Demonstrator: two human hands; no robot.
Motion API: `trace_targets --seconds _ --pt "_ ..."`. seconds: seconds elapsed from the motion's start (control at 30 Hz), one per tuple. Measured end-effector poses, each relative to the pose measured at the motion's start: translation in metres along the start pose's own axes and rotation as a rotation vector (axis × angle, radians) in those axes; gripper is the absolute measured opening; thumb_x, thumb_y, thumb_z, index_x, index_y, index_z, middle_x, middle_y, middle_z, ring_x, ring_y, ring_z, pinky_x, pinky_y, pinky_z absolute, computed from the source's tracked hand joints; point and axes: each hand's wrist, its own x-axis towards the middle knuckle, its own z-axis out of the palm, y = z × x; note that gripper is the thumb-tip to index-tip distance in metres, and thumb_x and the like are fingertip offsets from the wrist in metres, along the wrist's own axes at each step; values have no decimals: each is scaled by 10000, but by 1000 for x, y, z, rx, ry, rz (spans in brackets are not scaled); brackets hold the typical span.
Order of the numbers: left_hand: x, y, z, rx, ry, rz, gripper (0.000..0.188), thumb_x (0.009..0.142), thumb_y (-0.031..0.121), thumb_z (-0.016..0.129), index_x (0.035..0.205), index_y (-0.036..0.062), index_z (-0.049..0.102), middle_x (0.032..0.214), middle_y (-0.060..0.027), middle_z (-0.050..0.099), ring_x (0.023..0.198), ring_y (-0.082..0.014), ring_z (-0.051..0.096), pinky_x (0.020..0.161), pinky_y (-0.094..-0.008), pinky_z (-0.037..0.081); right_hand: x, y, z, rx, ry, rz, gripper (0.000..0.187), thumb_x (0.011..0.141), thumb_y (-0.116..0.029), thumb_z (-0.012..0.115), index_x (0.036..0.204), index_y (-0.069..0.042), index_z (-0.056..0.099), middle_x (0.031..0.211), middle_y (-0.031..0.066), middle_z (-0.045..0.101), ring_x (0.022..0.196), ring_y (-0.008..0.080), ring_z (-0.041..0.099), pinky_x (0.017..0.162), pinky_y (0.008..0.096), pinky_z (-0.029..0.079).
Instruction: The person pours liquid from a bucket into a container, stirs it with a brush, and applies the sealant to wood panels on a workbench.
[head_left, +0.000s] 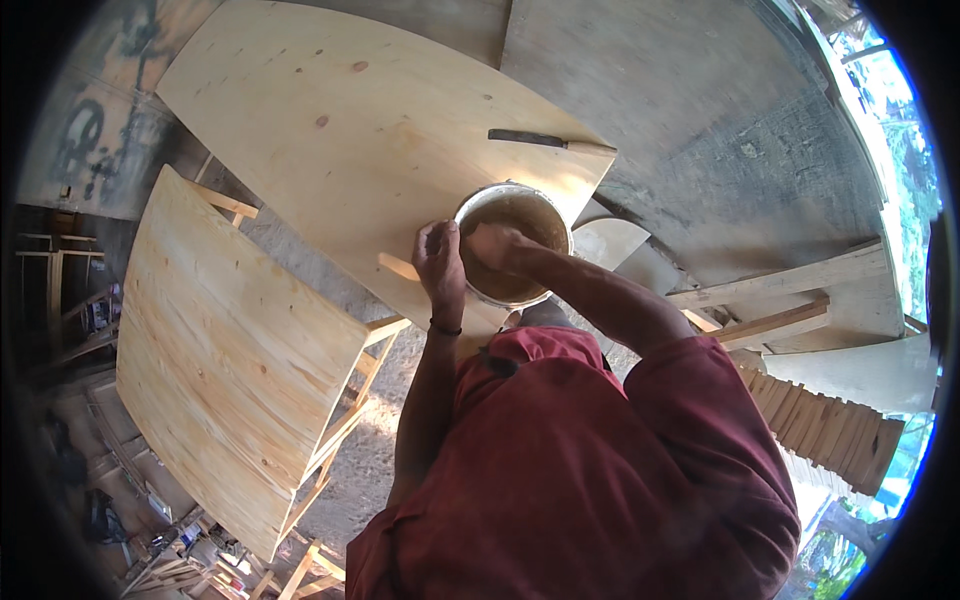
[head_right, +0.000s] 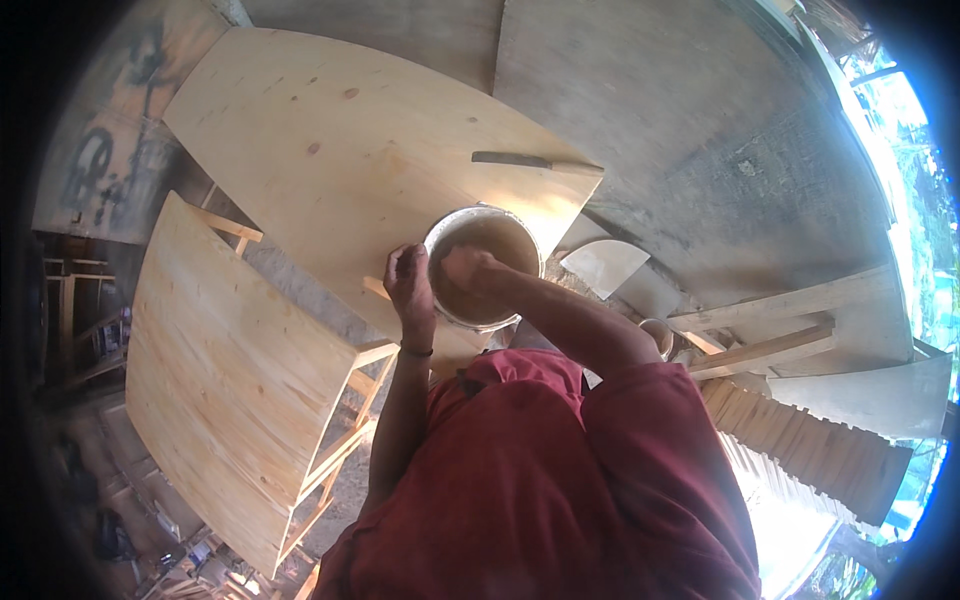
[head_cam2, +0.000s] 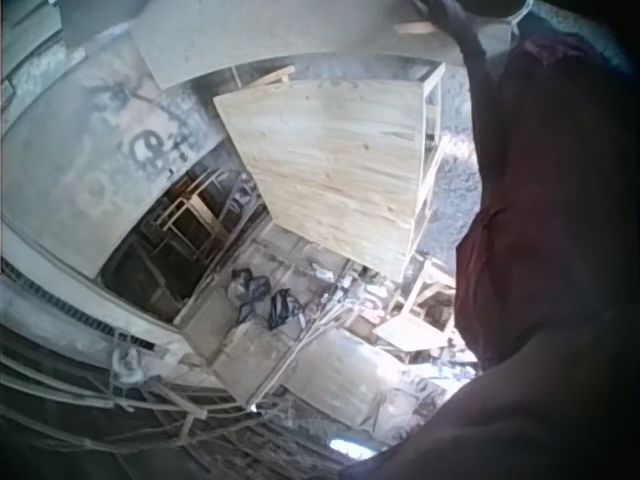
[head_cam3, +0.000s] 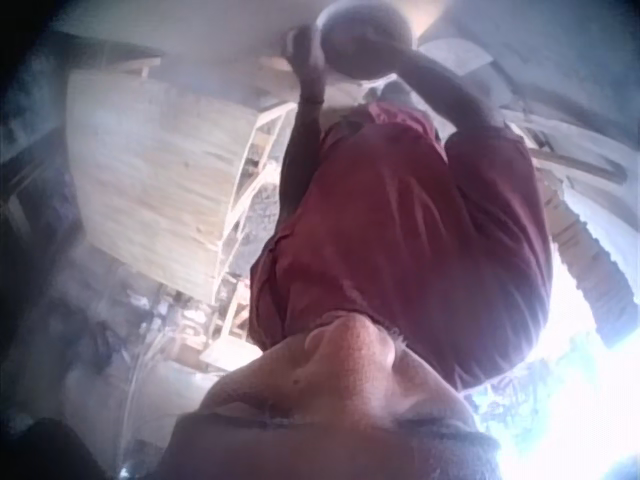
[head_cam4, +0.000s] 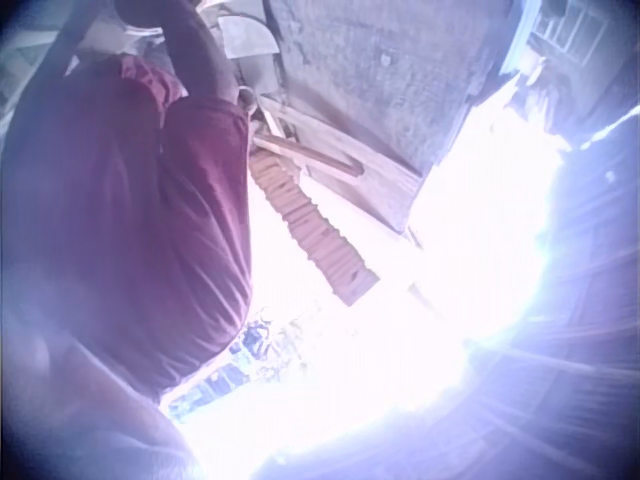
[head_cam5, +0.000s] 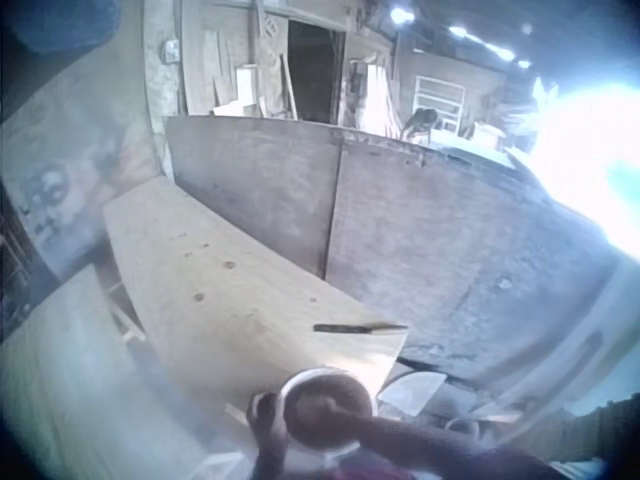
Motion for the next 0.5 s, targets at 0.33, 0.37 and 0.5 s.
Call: trace_targets --seconds 0.33,0.37,0.5 --pt "0 3 1 12 2 0 160 949 140 629 1003 -6 590 933 -41 647 873 -99 584 790 -260 470 0 -8 9 -79 -37 -11 216 859 -133 550 938 -13 711 950 197 706 873 334 704 742 424 574" --pt "1 1 0 29 12 12 173 946 143 634 1004 -14 588 934 -52 657 867 -107 595 787 -266 478 -1 -7 6 -75 -23 -44 221 863 -135 544 939 -12 711 955 196 706 875 332 704 750 426 573" --pt "2 0 -6 26 8 7 168 947 143 631 997 -11 588 922 -44 649 870 -104 584 791 -265 471 -2 -18 -17 -60 -23 -29 233 869 -152 538 934 -14 714 962 190 707 884 326 701 775 432 567"
